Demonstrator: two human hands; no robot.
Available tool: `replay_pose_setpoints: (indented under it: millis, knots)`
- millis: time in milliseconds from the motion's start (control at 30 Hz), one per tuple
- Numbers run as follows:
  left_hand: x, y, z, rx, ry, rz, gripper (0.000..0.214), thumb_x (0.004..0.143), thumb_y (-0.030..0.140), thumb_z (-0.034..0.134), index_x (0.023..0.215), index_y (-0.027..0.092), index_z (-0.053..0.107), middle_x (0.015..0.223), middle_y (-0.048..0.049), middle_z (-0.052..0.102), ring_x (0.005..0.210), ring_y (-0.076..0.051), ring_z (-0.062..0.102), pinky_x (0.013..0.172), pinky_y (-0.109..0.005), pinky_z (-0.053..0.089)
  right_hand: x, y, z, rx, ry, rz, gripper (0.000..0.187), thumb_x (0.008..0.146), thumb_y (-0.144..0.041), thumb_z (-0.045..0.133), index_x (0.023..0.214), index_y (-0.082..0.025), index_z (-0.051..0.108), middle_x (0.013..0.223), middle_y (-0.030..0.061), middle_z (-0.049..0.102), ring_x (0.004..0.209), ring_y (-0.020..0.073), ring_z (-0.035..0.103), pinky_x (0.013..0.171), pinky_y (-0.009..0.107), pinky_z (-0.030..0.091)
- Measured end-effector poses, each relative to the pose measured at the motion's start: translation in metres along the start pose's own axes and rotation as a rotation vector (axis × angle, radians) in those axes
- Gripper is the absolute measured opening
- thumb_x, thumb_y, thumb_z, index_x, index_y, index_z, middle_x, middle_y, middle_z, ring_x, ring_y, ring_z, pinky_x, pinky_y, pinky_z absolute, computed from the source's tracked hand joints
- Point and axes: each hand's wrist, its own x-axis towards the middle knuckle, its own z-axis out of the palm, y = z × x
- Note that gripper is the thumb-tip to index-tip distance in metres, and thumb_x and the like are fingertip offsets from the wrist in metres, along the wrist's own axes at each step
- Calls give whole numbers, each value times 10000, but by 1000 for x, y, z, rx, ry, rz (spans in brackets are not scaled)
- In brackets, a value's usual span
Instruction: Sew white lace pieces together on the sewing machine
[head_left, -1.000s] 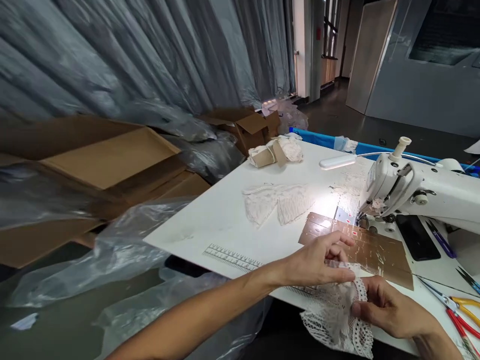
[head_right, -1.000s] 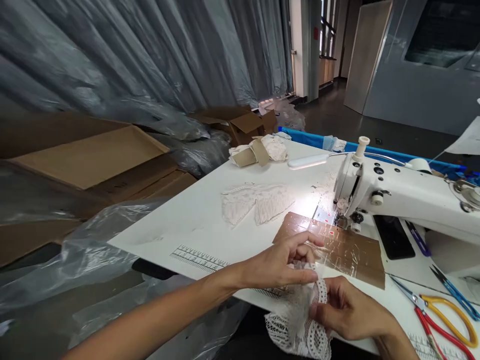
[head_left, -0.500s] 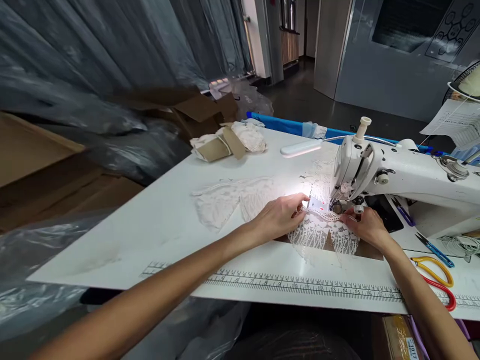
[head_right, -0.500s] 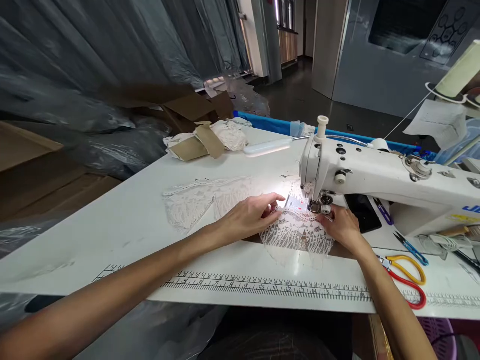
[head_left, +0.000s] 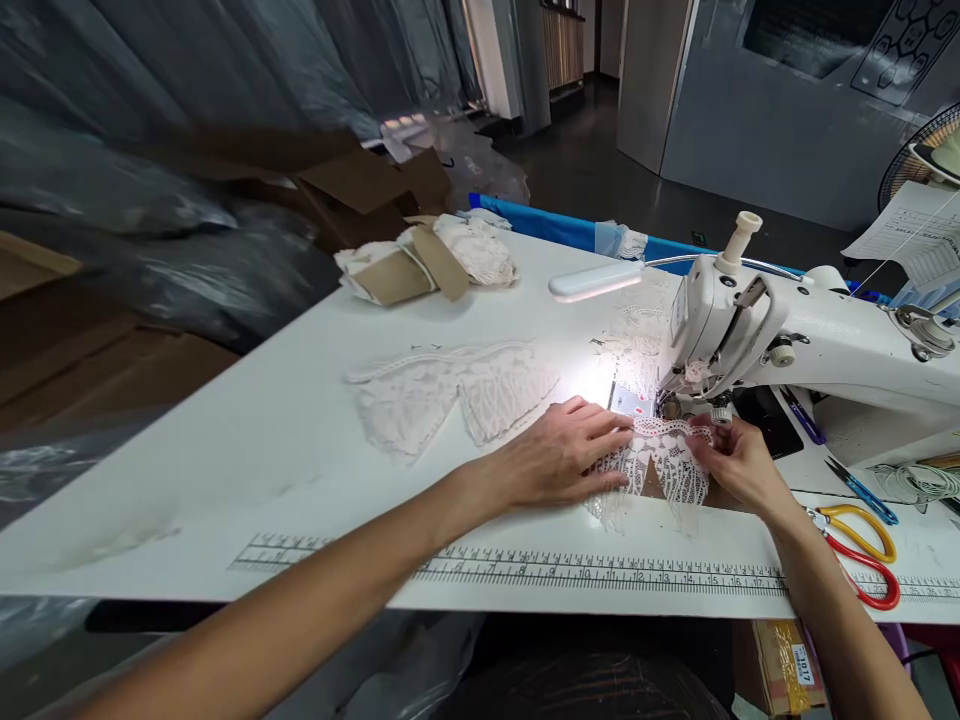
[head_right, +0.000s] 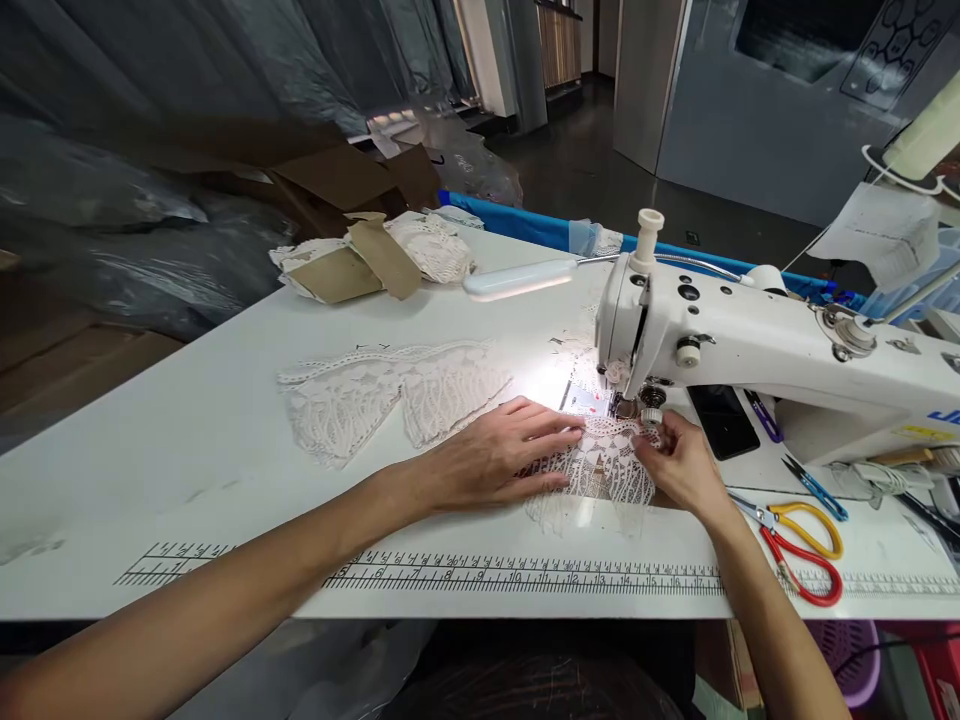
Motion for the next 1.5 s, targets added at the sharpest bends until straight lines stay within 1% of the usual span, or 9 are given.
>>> replay_pose_setpoints:
  millis: [100,200,267,433,567,667,1067,1400,1500]
  knots:
    - [1,7,-7,-190,-12,-150,594,834,617,625,1201,151,592,1048,-116,673,865,-227,640,764,-368,527,3,-18,24,414,-117,139,471,668,-508,736,970,-166,619,675,-25,564,594,108,516,568,247,422]
    - [2,13,-8,-398,-24,-363,732,772,628,664,1279,123,508,885,-47,643,667,-158,605,589,-274,496,6,-32,38,543,-277,116,493,664,-497,772,1012,-178,628,741,-14,595,650,108,555,621,252,462]
    - [3,15,-4,-383,52,-477,653,788,566,643,1245,115,522,762,3,593,612,-149,576,549,-261,459,7,-32,37,449,-311,50,450,743,-484,721,1068,-185,632,822,13,633,699,120,583,666,271,488]
    - [0,9,4,-274,136,-531,420,817,422,583,1141,155,592,664,42,538,574,-143,547,571,-271,459,5,-15,19,-198,-117,-146,278,923,-357,509,1066,-175,664,809,38,652,649,142,576,656,303,497]
    - [-1,6,3,-239,181,-566,405,798,424,634,1115,173,612,674,31,579,593,-156,577,582,-276,490,2,-4,18,-576,-68,-455,347,966,-267,434,1233,-213,648,1014,106,621,871,213,605,770,358,528]
    - [0,5,1,-273,178,-611,468,773,445,679,1135,157,607,777,1,627,559,-145,588,551,-274,495,5,4,23,-772,-22,-564,373,981,-259,422,1291,-216,624,1087,142,555,959,251,556,828,401,519]
    - [1,0,-4,-508,102,-773,403,784,393,687,1106,166,604,774,19,618,407,-98,556,394,-239,475,-4,14,29,-743,-50,-548,389,999,-277,373,1324,-240,583,1124,124,542,1016,267,484,887,441,487]
    - [6,5,-9,-556,78,-891,427,772,386,721,1116,159,613,893,-26,613,467,-118,637,446,-276,573,-8,14,32,-770,5,-550,394,997,-252,373,1349,-209,546,1103,126,557,967,256,494,865,441,491]
    - [6,6,-9,-572,80,-935,435,765,374,718,1129,161,612,924,-40,608,460,-113,627,439,-284,575,-14,11,30,-691,-51,-570,381,980,-226,408,1324,-231,572,1118,112,568,1015,252,508,879,431,494]
